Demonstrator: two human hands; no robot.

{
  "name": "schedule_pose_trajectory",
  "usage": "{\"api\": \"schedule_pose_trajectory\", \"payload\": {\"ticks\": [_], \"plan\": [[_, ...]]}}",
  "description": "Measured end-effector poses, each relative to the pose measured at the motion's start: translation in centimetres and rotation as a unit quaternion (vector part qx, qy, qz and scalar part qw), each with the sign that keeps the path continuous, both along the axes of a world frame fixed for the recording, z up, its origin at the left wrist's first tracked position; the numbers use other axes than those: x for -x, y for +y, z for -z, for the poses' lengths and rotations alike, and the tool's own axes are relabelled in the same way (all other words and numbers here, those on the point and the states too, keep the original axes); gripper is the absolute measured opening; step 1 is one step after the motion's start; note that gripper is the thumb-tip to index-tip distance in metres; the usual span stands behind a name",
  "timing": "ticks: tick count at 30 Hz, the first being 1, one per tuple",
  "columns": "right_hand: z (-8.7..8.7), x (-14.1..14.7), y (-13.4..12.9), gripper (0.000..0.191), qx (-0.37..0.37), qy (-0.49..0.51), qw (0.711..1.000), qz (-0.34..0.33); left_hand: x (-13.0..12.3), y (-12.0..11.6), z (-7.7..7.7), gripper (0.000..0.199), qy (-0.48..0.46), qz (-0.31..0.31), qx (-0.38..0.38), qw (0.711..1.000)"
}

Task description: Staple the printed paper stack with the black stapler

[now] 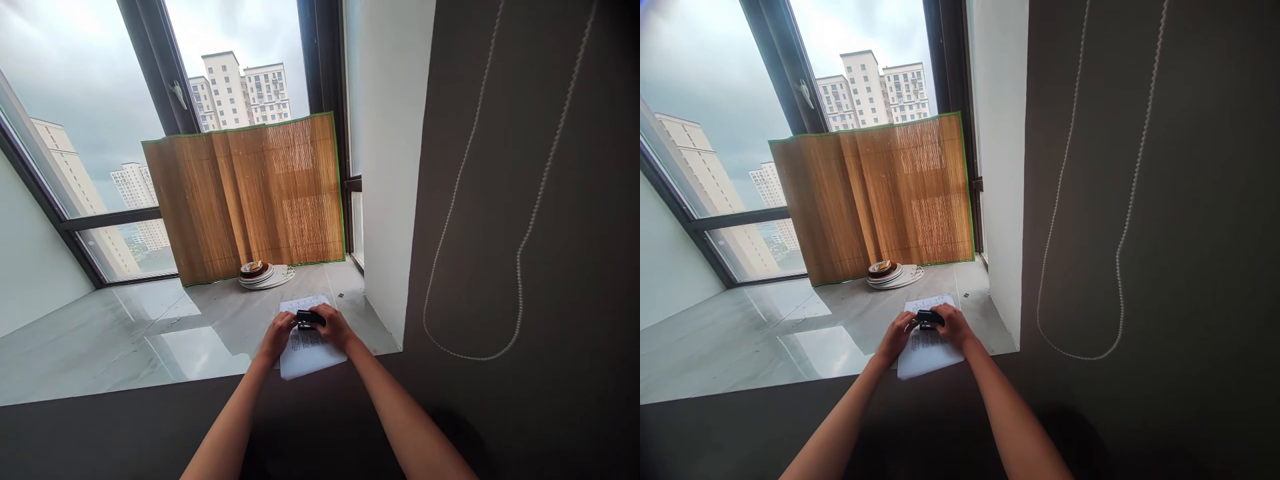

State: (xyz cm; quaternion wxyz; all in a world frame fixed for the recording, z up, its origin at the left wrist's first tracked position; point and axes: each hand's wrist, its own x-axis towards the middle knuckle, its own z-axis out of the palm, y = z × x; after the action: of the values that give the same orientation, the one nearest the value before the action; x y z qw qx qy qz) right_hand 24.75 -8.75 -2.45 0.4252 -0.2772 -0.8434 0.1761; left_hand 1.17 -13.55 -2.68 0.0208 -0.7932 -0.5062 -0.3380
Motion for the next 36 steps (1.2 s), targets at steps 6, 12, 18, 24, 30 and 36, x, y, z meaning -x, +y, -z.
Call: {"api": "schedule_pose_trajectory", "payload": {"ticks": [6, 12, 18, 24, 30, 36], "plan": [[-0.2, -0.2, -0.1, 0.041, 0.006, -0.011, 1.0, 0.008, 0.2, -0.1, 0.0, 0.014, 0.003, 0.0, 0.005, 1.0], [0.1, -0.1, 0.3, 0.043, 0.013, 0.015, 1.0, 0.003, 0.5, 0.2, 0.2, 0.018, -0.019, 0.02, 0.009, 1.0], [0.4, -0.5, 1.1, 0.041, 0.066, 0.11, 0.991, 0.042, 0.8, 0.3, 0.3, 0.023, -0.048, -0.006, -0.018, 0.999], [1.0, -0.8, 1.8, 0.039, 0.128, 0.171, 0.976, 0.047, 1.1, 0.1, 0.1, 0.024, -0.045, -0.01, -0.031, 0.998], [0.8, -1.1, 1.6, 0.04, 0.152, 0.196, 0.967, 0.05, 0.9, -0.4, -0.1, 0.03, -0.064, -0.009, -0.039, 0.997], [0.6, -1.5, 1.6, 0.037, 0.175, 0.209, 0.962, -0.002, 0.7, -1.0, -0.6, 0.018, -0.093, 0.037, -0.101, 0.99]]}}
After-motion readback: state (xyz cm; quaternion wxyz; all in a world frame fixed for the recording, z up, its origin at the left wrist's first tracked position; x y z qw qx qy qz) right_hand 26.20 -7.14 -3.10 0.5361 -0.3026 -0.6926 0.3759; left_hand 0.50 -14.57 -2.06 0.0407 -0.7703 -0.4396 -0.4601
